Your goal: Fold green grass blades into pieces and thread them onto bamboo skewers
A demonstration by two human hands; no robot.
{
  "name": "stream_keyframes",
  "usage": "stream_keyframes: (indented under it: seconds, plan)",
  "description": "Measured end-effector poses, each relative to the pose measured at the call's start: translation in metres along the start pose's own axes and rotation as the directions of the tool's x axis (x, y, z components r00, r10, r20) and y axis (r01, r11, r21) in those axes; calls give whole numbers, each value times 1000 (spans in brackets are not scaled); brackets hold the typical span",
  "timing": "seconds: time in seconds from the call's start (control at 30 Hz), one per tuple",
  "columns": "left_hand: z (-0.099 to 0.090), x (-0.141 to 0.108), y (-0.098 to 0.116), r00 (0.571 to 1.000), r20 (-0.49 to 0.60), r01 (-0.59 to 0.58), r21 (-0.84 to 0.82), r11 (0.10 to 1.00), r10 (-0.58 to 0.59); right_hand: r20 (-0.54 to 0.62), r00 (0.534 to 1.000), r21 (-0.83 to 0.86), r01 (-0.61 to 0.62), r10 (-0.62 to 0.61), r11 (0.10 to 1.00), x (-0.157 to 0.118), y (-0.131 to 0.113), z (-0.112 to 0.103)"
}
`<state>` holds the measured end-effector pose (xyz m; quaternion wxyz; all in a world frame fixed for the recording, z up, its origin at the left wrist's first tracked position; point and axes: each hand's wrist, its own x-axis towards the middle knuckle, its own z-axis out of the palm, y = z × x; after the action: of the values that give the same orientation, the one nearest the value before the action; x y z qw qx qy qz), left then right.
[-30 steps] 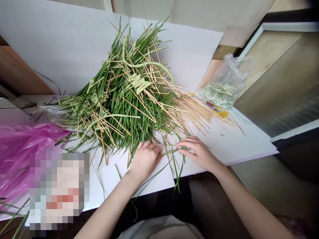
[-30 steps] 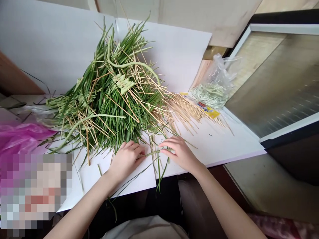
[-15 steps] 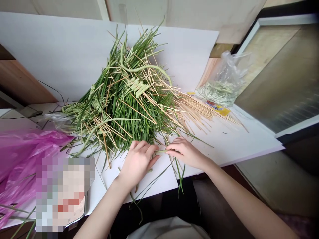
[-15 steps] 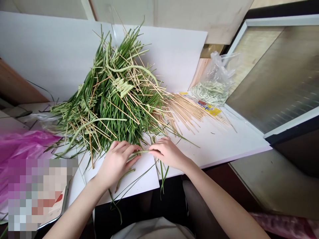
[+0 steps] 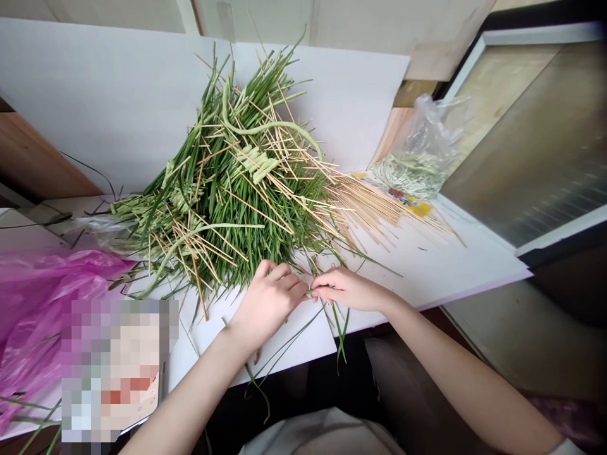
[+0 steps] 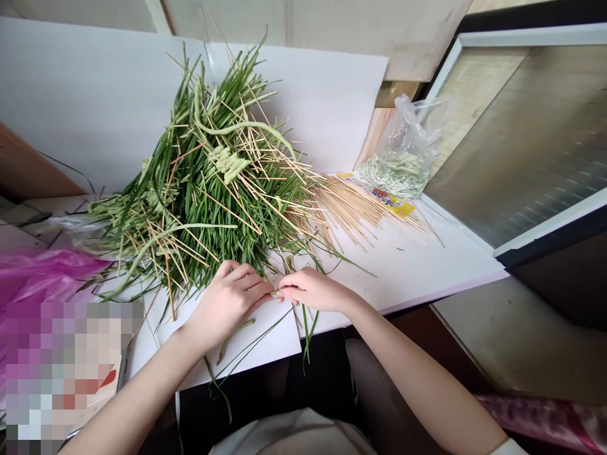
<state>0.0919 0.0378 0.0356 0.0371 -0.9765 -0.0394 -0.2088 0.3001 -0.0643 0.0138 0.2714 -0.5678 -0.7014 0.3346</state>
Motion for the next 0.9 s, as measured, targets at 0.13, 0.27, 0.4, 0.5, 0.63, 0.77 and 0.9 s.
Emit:
stream_keyframes:
  seconds: [0.13, 0.27, 0.4, 0.5, 0.63, 0.77, 0.9]
  plan:
    - [5, -1, 0, 997, 75, 38, -85, 996, -32, -43, 994, -63, 100, -103, 993, 1, 2, 2]
    - [7, -4, -1, 983, 130, 170, -385, 907, -129, -134, 958, -172, 228, -252, 958, 0, 4, 9]
    - [7, -7, -4, 957, 196, 288, -675, 679, -212, -211, 883, -324, 342, -420, 882, 0, 5, 16]
    - [8, -6, -6, 891, 334, 441, -799, 408, -309, -243, 814, -453, 386, -527, 804, 1, 8, 20]
    - [10, -5, -1, 775, 517, 573, -818, 57, -364, -227, 755, -588, 398, -616, 704, 3, 13, 24]
    - [7, -11, 1, 740, 555, 589, -808, -33, -381, -204, 727, -651, 400, -656, 645, 2, 28, 17]
    - [1, -30, -12, 708, 468, 581, -812, 58, -529, -305, 717, -668, 308, -627, 677, 5, 44, 0]
